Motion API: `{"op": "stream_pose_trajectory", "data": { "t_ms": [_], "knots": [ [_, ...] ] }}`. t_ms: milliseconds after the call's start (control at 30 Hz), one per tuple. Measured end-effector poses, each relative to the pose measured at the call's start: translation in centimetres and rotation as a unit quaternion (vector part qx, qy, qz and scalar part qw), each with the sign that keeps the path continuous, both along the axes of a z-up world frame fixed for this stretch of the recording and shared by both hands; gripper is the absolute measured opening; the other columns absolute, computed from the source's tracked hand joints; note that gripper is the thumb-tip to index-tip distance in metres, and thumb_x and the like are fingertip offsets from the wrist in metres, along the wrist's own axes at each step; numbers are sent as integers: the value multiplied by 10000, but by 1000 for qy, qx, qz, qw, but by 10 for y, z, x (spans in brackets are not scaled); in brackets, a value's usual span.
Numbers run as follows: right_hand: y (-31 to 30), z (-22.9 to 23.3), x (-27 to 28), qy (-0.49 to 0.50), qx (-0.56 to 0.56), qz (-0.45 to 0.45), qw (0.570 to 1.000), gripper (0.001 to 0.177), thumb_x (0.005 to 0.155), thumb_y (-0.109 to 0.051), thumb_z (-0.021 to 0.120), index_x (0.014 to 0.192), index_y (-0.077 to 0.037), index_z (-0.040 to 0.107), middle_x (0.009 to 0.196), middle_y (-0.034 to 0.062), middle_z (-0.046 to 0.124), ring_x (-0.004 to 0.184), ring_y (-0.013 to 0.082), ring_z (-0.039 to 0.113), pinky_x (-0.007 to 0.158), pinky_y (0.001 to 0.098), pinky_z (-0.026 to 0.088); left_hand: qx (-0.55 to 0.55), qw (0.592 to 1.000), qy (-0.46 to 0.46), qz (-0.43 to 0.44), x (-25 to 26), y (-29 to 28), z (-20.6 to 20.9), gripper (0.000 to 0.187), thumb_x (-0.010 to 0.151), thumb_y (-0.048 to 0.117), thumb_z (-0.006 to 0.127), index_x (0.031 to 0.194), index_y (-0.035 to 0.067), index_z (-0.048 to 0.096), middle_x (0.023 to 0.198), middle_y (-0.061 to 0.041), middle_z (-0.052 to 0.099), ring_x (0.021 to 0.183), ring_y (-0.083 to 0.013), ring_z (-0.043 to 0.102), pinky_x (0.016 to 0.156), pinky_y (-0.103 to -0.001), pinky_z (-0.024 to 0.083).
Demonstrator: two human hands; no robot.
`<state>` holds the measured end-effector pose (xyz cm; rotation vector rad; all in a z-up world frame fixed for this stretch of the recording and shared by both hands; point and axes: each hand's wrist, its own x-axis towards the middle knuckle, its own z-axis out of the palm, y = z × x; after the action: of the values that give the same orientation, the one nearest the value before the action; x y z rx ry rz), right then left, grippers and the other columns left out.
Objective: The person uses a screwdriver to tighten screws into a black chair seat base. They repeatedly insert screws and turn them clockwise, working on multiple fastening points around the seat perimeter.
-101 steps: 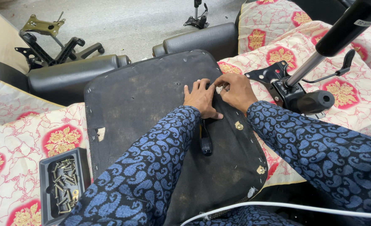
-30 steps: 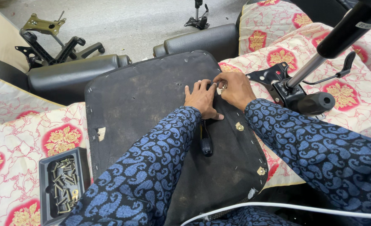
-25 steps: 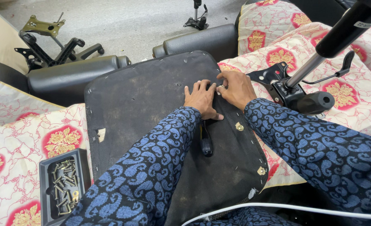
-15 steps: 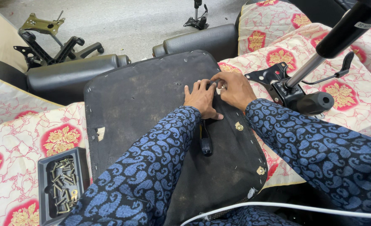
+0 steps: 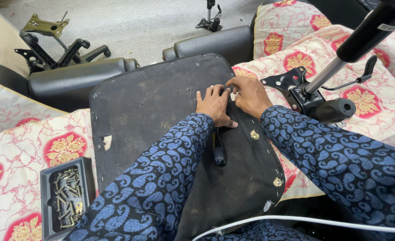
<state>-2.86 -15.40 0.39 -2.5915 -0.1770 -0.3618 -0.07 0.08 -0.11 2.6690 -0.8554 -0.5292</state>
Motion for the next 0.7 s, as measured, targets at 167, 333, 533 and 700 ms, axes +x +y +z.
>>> {"op": "stream_pose_trajectory", "data": {
  "t_ms": [167, 333, 533, 700],
  "knots": [
    [-3, -2, 1, -17, 28, -9, 999, 325, 717, -23, 733, 1040, -46, 754, 813, 121, 708, 738, 277, 683, 705, 403, 546, 1, 1000, 2, 2, 0, -1, -1, 1224, 587, 555, 940, 1564, 180, 305, 1620, -86, 249, 1544, -304, 138, 1212, -690, 125],
    [-7, -6, 9, -7, -9, -27, 1000, 242, 808, -43, 716, 1045, -57, 766, 797, 120, 717, 747, 277, 707, 728, 406, 551, 0, 1000, 0, 2, 0, 0, -1, 1241, 576, 552, 942, 1570, 186, 294, 1620, -88, 247, 1543, -310, 136, 1209, -689, 125],
    [-3, 1, 10, 19, -1, -7, 1000, 344, 761, 31, 646, 1070, -58, 767, 754, 108, 731, 725, 269, 709, 722, 401, 548, 5, 1000, 2, -1, 0, -1, -1, 1232, 590, 555, 937, 1574, 190, 293, 1625, -89, 247, 1549, -309, 135, 1212, -692, 127],
    [-5, 10, 12, 18, 56, 0, 998, 363, 759, 45, 643, 1083, -63, 766, 767, 95, 745, 712, 208, 725, 720, 343, 562, 6, 1000, 3, 4, 0, -2, -2, 1248, 591, 571, 934, 1581, 202, 270, 1617, -90, 241, 1544, -307, 128, 1212, -685, 116]
  ]
}}
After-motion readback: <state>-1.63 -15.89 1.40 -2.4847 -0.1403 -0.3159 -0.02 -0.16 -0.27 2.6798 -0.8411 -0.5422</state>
